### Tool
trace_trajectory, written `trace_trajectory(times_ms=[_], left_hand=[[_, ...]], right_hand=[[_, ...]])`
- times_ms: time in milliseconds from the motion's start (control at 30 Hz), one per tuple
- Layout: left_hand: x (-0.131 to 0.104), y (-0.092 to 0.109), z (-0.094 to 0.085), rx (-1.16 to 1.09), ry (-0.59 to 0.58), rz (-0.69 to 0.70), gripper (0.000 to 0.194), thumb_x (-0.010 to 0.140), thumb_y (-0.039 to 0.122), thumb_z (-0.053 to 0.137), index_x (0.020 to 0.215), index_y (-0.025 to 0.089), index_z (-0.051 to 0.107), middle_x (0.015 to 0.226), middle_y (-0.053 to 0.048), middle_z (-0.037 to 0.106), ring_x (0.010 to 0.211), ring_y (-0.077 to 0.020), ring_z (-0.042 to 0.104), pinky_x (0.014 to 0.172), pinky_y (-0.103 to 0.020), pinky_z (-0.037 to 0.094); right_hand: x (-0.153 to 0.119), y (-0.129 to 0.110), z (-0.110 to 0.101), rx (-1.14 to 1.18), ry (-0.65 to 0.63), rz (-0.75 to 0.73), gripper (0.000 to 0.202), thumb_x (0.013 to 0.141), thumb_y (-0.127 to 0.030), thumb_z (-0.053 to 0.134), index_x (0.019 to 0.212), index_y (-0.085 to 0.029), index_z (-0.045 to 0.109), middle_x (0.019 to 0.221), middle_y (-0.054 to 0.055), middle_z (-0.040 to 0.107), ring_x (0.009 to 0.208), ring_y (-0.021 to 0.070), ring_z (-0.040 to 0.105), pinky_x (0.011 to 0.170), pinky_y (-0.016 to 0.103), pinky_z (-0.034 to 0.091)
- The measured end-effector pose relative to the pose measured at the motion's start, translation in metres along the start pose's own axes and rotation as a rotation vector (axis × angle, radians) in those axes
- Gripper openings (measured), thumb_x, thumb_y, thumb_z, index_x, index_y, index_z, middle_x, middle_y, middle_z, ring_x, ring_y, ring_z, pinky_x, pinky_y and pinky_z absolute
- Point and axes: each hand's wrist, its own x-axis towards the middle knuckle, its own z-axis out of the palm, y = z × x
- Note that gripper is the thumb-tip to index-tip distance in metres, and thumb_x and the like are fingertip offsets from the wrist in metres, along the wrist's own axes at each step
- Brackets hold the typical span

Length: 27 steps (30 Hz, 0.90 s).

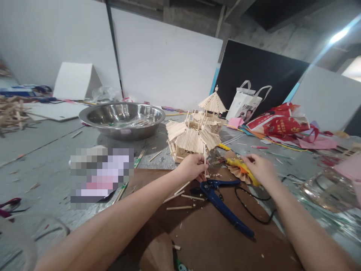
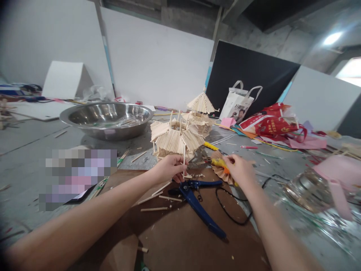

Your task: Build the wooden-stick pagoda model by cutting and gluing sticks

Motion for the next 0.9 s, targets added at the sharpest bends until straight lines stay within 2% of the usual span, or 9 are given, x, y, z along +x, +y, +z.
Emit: trace_trajectory(times_ms=[33,133,267,333,500,900], left_hand=[[0.0,0.0,0.0,-0.004,-0.003,0.004,0.005,0.074,0.011,0.042,0.075,0.015,0.046,0.054,0.003,0.056,0.042,-0.008,0.056,0.041,-0.018,0.045],[0.001,-0.001,0.0,-0.006,-0.009,0.025,0.006,0.074,0.011,0.043,0.074,0.015,0.047,0.053,0.004,0.054,0.042,-0.0083,0.055,0.041,-0.018,0.045],[0.001,-0.001,0.0,0.014,0.004,0.026,0.006,0.073,0.011,0.043,0.075,0.015,0.048,0.052,0.005,0.054,0.044,-0.0089,0.056,0.042,-0.018,0.045],[0.0,-0.001,0.0,0.02,0.003,0.028,0.006,0.074,0.011,0.043,0.075,0.015,0.048,0.053,0.005,0.054,0.044,-0.009,0.056,0.043,-0.019,0.045],[0.0,-0.004,0.0,0.018,0.0,0.063,0.007,0.074,0.012,0.044,0.077,0.015,0.049,0.052,0.005,0.053,0.045,-0.01,0.056,0.044,-0.021,0.046],[0.004,-0.008,-0.002,0.046,-0.007,0.104,0.008,0.075,0.013,0.042,0.072,0.014,0.049,0.05,0.004,0.051,0.044,-0.0102,0.055,0.042,-0.021,0.046]], right_hand=[[-0.005,-0.01,-0.003,0.145,0.034,-0.043,0.034,0.072,-0.049,0.043,0.08,-0.022,0.062,0.08,0.008,0.065,0.076,0.0227,0.057,0.065,0.031,0.04],[-0.018,-0.044,-0.004,0.64,-0.029,-0.117,0.029,0.07,-0.044,0.048,0.082,-0.022,0.063,0.085,0.004,0.064,0.079,0.0185,0.056,0.064,0.026,0.04],[-0.028,-0.08,0.009,1.007,-0.284,0.015,0.034,0.061,-0.042,0.057,0.082,-0.017,0.064,0.08,0.003,0.063,0.07,0.0159,0.054,0.049,0.022,0.037],[-0.03,-0.09,0.016,1.091,-0.35,0.051,0.033,0.059,-0.041,0.059,0.08,-0.016,0.064,0.074,0.002,0.062,0.063,0.0131,0.052,0.046,0.02,0.035],[-0.031,-0.103,0.021,1.223,-0.407,0.055,0.026,0.058,-0.041,0.061,0.069,-0.018,0.062,0.058,-0.003,0.055,0.048,0.0088,0.048,0.043,0.02,0.035],[-0.028,-0.112,0.026,1.27,-0.379,0.075,0.022,0.057,-0.038,0.061,0.06,-0.017,0.056,0.05,-0.005,0.049,0.045,0.0082,0.045,0.041,0.02,0.034]])
